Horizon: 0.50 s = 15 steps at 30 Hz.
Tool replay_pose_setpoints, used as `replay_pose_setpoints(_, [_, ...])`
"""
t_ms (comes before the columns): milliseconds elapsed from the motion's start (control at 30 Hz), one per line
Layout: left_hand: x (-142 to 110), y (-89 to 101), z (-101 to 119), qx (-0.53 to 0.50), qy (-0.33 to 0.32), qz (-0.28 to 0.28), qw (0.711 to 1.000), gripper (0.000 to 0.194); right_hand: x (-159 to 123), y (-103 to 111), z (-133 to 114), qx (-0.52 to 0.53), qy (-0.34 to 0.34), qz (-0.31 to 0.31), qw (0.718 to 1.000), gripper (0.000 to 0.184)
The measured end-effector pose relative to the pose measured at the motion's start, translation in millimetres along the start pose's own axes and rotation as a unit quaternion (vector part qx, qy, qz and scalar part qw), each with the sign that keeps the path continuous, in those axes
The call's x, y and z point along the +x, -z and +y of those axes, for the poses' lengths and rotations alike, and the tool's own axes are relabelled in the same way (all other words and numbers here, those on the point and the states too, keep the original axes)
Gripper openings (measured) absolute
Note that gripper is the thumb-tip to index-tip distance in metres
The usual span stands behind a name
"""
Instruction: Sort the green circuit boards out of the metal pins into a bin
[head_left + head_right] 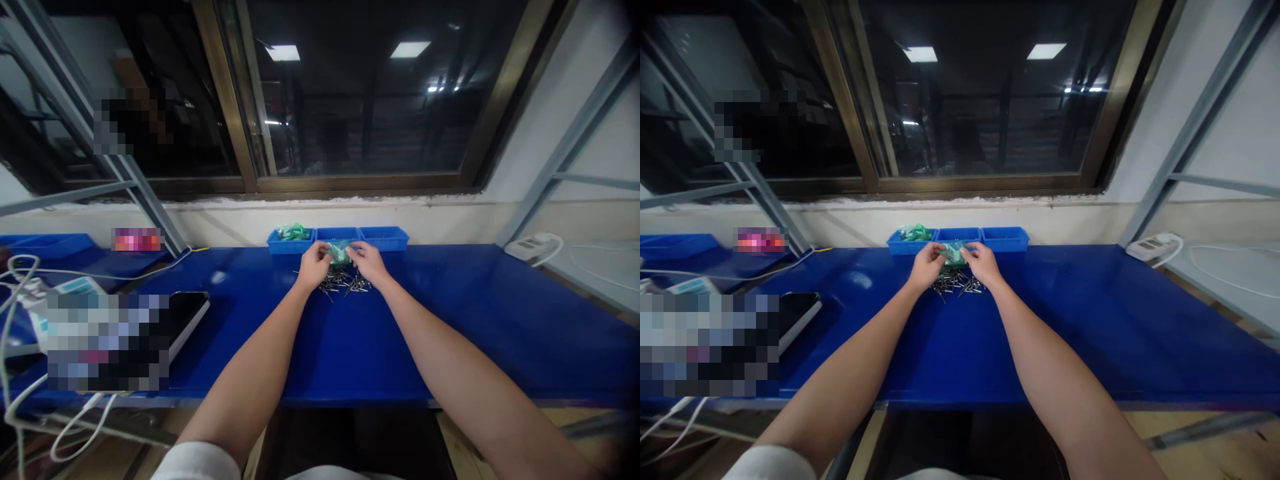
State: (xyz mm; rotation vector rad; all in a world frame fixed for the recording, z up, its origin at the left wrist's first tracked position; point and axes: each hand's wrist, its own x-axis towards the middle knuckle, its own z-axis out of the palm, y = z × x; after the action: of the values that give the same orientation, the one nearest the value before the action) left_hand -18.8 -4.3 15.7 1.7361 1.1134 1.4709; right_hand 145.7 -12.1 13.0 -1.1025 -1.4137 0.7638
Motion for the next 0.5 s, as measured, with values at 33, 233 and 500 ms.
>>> replay_pose_setpoints(33, [1.9,1.8,-2.2,0.019,-0.003,0.008,1.000,0.015,0.2,0.4,1.0,-0.005,0.003,-0.004,1.000,0.041])
replay_pose_setpoints(233, [14.4,20.9,-9.9,0.098,0.010,0.143,0.985,0.017,0.3,2.9,7.1,-0.057,0.012,-0.021,0.998,0.036])
replay_pose_setpoints(500, [31.5,42.2,-30.1,0.051,0.039,0.130,0.989,0.070,-3.8,4.5,4.6,-0.127,0.063,-0.038,0.989,0.032])
